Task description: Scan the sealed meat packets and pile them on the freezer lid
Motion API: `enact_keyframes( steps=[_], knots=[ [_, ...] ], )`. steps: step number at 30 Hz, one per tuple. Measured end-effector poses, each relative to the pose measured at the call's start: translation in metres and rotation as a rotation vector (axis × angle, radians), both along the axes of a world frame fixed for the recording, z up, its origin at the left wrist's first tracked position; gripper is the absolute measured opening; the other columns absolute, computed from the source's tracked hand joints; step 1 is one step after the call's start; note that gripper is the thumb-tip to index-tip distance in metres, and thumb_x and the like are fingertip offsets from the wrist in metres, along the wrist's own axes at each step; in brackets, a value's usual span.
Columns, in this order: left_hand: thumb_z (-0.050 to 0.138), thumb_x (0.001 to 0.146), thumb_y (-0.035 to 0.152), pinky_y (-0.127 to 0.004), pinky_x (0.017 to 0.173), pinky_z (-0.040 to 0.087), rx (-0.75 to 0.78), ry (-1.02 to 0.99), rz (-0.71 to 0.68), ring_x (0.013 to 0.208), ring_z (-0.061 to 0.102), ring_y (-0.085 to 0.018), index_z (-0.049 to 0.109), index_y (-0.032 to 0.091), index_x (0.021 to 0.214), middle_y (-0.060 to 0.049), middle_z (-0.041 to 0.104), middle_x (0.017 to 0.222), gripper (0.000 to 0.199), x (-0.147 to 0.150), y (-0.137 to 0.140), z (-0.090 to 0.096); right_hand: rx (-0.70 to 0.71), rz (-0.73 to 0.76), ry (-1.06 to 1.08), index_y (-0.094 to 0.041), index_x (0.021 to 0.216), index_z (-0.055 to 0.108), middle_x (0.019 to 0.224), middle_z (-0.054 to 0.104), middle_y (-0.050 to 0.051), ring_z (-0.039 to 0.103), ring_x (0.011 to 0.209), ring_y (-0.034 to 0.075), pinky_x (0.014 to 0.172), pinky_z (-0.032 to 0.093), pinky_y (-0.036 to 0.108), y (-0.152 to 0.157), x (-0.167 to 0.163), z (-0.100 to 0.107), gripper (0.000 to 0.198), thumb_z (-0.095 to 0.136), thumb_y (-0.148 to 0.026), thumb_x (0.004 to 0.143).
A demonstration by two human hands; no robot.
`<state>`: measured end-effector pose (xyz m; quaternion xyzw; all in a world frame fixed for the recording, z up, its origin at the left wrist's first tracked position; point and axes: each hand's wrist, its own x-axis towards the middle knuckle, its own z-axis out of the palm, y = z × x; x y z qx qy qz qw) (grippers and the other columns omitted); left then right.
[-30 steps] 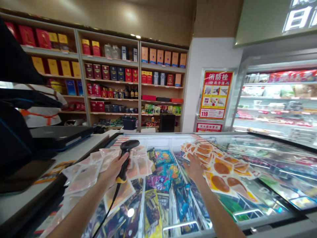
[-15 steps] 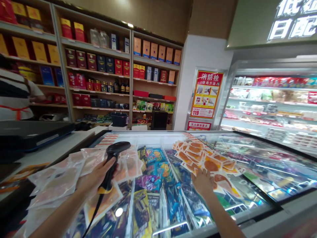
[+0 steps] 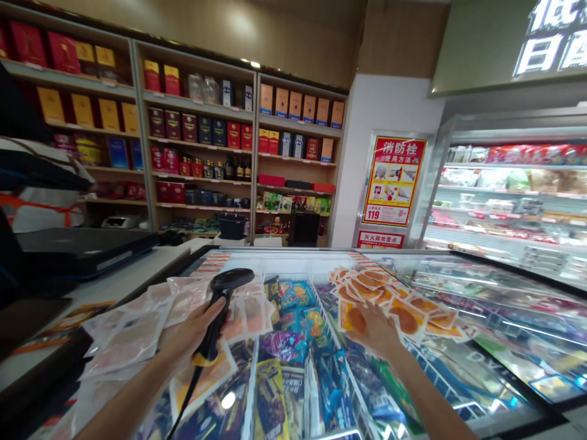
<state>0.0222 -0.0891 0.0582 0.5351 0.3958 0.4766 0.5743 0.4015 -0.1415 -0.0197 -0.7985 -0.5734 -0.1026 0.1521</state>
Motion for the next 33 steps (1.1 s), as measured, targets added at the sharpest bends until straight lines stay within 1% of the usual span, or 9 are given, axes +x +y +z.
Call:
enact_keyframes(
  steps=[4,7,12,15,17,20,22,26,33],
  knots=[
    [0.054,0.065,0.048,-0.018,0.04,0.032,0.033,0.002,-0.035,0.041,0.043,-0.007,0.044,0.018,0.067,0.005,0.049,0.053,0.032,0.001,-0.003,0.002,0.071,-0.087,-0.004,-0.016,0.121,0.041,0.128,0.038,0.014,0.031,0.119,0.03,0.092,0.029,0.048,-0.004,0.01,-0.025,0.066,0.041,-0.055,0.067],
    [0.054,0.064,0.049,-0.018,0.041,0.032,0.041,0.023,-0.037,0.042,0.042,-0.007,0.044,0.018,0.066,0.005,0.049,0.052,0.032,0.002,-0.005,0.002,0.23,0.033,-0.014,-0.009,0.117,0.042,0.124,0.042,0.016,0.029,0.12,0.026,0.094,0.031,0.039,0.014,-0.001,-0.03,0.057,0.039,-0.043,0.072],
    [0.052,0.065,0.05,-0.019,0.042,0.032,0.047,0.075,-0.042,0.042,0.04,-0.007,0.046,0.017,0.063,0.004,0.048,0.051,0.034,-0.001,-0.006,0.003,0.202,0.258,0.109,-0.019,0.101,0.053,0.106,0.058,0.007,0.048,0.104,0.021,0.089,0.036,0.034,0.013,-0.001,-0.008,0.037,0.039,-0.033,0.069],
    [0.052,0.067,0.049,-0.019,0.042,0.032,0.068,0.089,-0.075,0.042,0.04,-0.007,0.048,0.016,0.063,0.004,0.049,0.051,0.033,-0.005,-0.008,0.008,0.153,0.163,0.204,-0.02,0.089,0.056,0.088,0.063,0.007,0.058,0.082,0.023,0.075,0.042,0.034,-0.002,0.006,0.015,0.031,0.04,-0.033,0.066],
    [0.053,0.066,0.048,-0.019,0.042,0.032,0.048,0.084,-0.092,0.043,0.041,-0.007,0.049,0.016,0.065,0.003,0.05,0.053,0.033,-0.008,-0.011,0.014,0.237,0.032,0.261,-0.02,0.08,0.056,0.076,0.062,0.007,0.058,0.071,0.024,0.068,0.042,0.036,-0.004,0.001,0.03,0.026,0.041,-0.035,0.065],
    [0.054,0.066,0.048,-0.018,0.042,0.032,0.016,0.047,-0.121,0.045,0.042,-0.007,0.049,0.016,0.067,0.003,0.05,0.056,0.032,-0.014,-0.015,0.023,0.528,0.01,0.54,-0.019,0.079,0.054,0.072,0.061,0.006,0.057,0.068,0.023,0.065,0.042,0.036,0.015,-0.027,0.046,0.026,0.046,-0.037,0.062],
    [0.054,0.066,0.047,-0.018,0.042,0.031,0.013,0.034,-0.136,0.044,0.042,-0.006,0.048,0.016,0.067,0.003,0.05,0.056,0.032,-0.019,-0.016,0.027,0.682,0.136,0.919,-0.018,0.086,0.052,0.072,0.062,0.003,0.057,0.066,0.02,0.062,0.043,0.033,0.037,-0.055,0.047,0.033,0.051,-0.039,0.06],
    [0.054,0.066,0.049,-0.017,0.041,0.031,0.002,0.032,-0.124,0.043,0.042,-0.005,0.046,0.017,0.066,0.003,0.05,0.056,0.033,-0.028,-0.014,0.028,0.763,0.345,1.556,-0.02,0.094,0.051,0.072,0.062,-0.001,0.058,0.063,0.016,0.056,0.046,0.03,0.083,-0.108,0.031,0.045,0.06,-0.037,0.053],
    [0.055,0.063,0.051,-0.017,0.039,0.031,-0.014,0.045,-0.141,0.04,0.041,-0.005,0.047,0.017,0.067,0.004,0.05,0.054,0.035,-0.03,-0.009,0.022,0.838,0.32,1.846,-0.022,0.089,0.053,0.069,0.063,-0.004,0.059,0.063,0.013,0.059,0.048,0.026,0.115,-0.138,0.01,0.043,0.066,-0.029,0.048]
  ],
)
